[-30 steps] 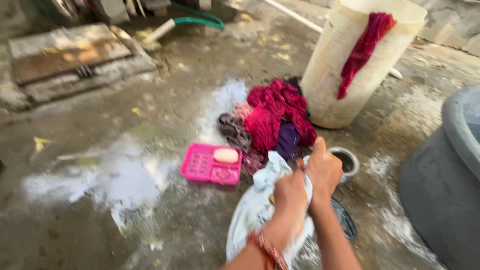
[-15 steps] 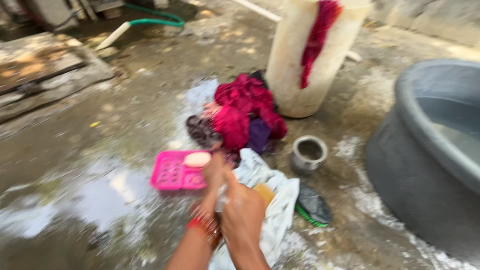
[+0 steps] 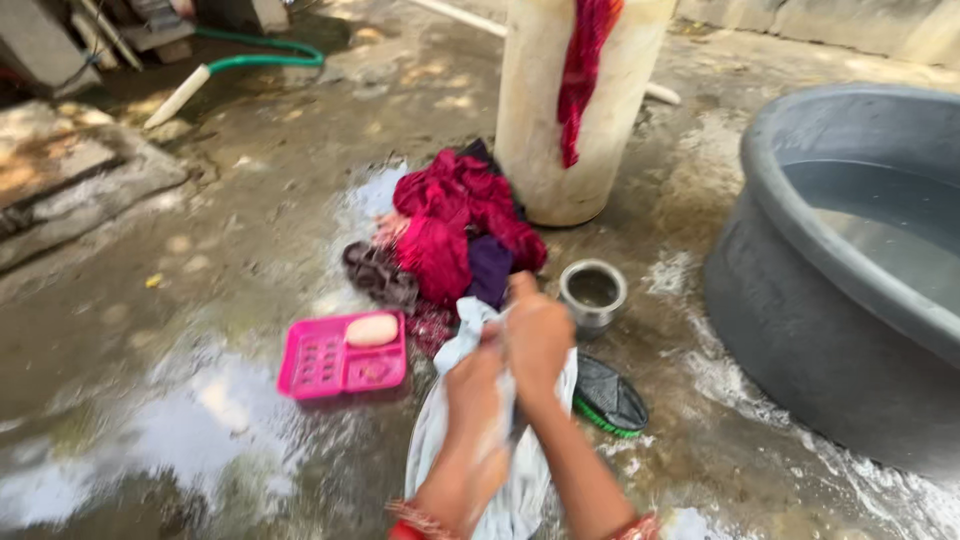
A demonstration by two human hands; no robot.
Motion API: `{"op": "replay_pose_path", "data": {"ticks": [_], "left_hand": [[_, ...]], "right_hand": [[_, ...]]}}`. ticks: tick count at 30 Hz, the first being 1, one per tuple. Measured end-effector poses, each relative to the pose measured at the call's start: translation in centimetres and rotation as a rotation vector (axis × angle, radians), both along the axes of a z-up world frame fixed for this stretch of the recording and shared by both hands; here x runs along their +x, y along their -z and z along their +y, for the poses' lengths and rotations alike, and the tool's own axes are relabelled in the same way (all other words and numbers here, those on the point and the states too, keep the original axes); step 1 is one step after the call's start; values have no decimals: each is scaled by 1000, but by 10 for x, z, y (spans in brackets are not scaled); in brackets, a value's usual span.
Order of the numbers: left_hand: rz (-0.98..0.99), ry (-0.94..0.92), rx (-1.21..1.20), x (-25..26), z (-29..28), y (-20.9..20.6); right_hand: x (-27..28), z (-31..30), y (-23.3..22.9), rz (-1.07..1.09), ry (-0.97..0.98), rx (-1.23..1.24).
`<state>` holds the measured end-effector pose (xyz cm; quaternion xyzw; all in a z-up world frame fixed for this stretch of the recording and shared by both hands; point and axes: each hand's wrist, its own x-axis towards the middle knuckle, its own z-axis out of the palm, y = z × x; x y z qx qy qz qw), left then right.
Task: The person washes clothes by hand, using soap and a brush to scrub a grey garment on a concrete floor before rinsing it with water from a metal container.
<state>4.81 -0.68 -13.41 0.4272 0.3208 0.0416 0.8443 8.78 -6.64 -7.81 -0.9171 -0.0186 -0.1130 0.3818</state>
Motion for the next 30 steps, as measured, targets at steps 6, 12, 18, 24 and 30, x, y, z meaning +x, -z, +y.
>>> {"op": "replay_pose_path", "data": {"ticks": [6, 12, 18, 24, 30], "left_hand": [[-74, -70, -68, 18, 50, 25], [-40, 123, -31, 1, 14, 15], [-385, 391, -4, -34, 80, -48], [-535, 236, 263, -31, 91, -40], [-298, -179, -209, 10, 25, -8]], "right_hand": [[-61, 23, 17, -549, -260, -60], [50, -8, 22, 26, -78, 147], [35, -67, 5, 490, -773, 965], [19, -88, -40, 484, -675, 892], [-53, -14, -4, -167, -203, 363]]}}
